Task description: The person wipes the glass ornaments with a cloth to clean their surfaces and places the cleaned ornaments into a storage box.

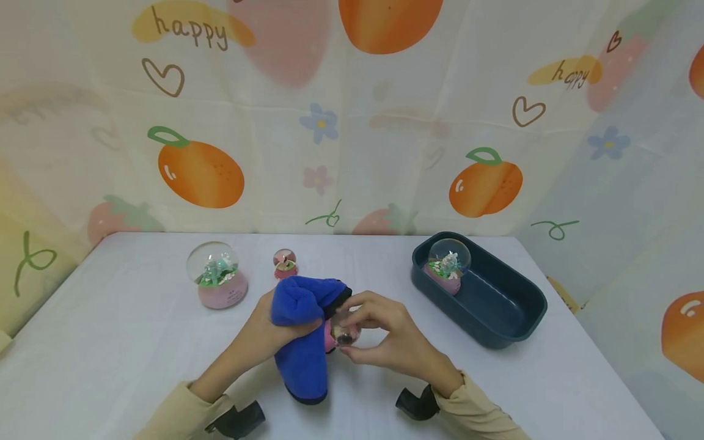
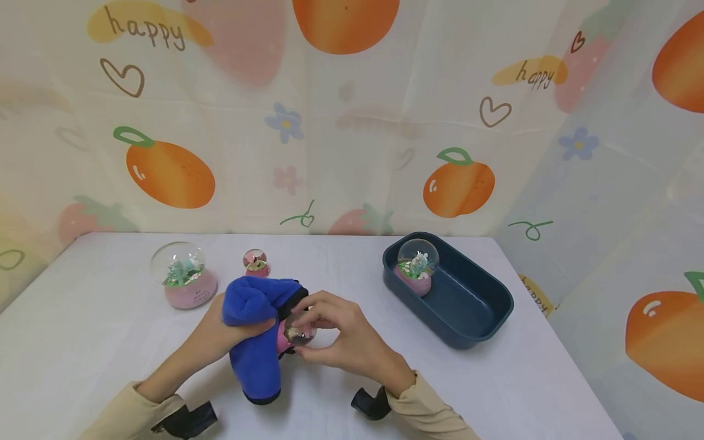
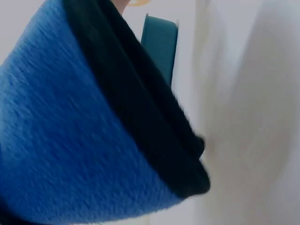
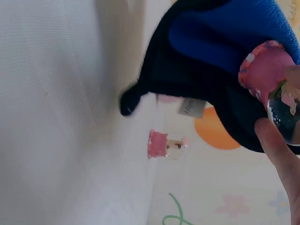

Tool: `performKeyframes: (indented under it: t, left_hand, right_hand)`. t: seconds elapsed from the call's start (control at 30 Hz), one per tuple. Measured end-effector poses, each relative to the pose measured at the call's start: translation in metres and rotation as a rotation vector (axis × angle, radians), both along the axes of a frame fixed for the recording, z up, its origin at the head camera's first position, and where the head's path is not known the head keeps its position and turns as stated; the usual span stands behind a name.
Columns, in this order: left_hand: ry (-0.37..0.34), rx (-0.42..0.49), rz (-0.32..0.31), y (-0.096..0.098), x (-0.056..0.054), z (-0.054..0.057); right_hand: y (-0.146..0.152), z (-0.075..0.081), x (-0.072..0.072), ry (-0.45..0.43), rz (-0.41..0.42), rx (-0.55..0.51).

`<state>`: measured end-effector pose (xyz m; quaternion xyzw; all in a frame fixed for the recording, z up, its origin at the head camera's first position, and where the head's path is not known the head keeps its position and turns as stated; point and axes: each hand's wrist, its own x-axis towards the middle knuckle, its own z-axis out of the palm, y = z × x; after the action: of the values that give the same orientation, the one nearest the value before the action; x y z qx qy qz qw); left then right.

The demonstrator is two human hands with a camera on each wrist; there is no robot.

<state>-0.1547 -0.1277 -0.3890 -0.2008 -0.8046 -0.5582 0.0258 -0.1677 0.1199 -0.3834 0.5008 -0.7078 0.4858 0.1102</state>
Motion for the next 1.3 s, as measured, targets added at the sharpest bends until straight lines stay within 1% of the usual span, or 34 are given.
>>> performKeyframes:
  t: [0.07,0.13,0.2,0.3,0.43,0.53,0.57,0.63,0.77,0.87,0.97,1.03,1.17,1.2,1.3]
  left_hand:
    - [-0.025,0.001,-0.007,0.0,0.0,0.001]
    - [-0.026,-0.005,-0.003,-0.001,0.0,0.001]
    - [-0.029,-0.004,0.017,-0.001,0.0,0.002]
    - [-0.03,0.006,0.066,-0.001,0.001,0.004]
    - [-0.058,0.026,0.13,-0.001,0.0,0.005]
    - [-0.072,0.031,0.144,-0.002,0.0,0.006]
    - [-0.073,0.035,0.137,-0.003,0.0,0.006]
    - [-0.064,0.045,0.098,-0.003,0.0,0.005]
    - [-0.047,0.061,-0.025,-0.003,0.001,0.004]
    - [-0.064,0.05,-0.112,0.001,0.002,0.003]
    - [-0.066,0.019,-0.159,0.005,0.002,0.001]
    - [-0.03,0.002,-0.148,0.006,0.002,-0.001]
    - [0.047,-0.013,-0.064,0.004,0.001,-0.002]
    - [0.055,-0.01,-0.038,0.004,0.0,-0.002]
    - [0.042,-0.007,0.026,0.002,0.0,0.0]
  right_hand:
    - [0.001,0.0,0.0,0.015,0.007,0.001]
    - [0.002,0.001,0.0,0.026,0.014,0.003]
    - [0.002,0.001,-0.001,0.03,0.02,0.005]
    - [0.003,0.002,-0.002,0.038,0.02,0.014]
    - [0.005,0.002,-0.004,0.051,-0.012,0.033]
    - [0.006,0.002,-0.006,0.054,-0.041,0.048]
    - [0.006,0.002,-0.006,0.051,-0.045,0.052]
    - [0.007,0.002,-0.006,0.049,-0.053,0.061]
    - [0.007,0.002,-0.006,0.034,-0.052,0.064]
    - [0.007,0.002,-0.005,0.01,-0.039,0.057]
    - [0.006,0.003,-0.003,0.005,-0.003,0.069]
    - [0.005,0.004,-0.001,0.009,0.026,0.081]
    - [0.006,0.008,-0.001,0.035,0.064,0.105]
    - [0.007,0.009,-0.001,0.037,0.069,0.112]
    - [0.014,0.014,-0.003,0.021,0.063,0.143]
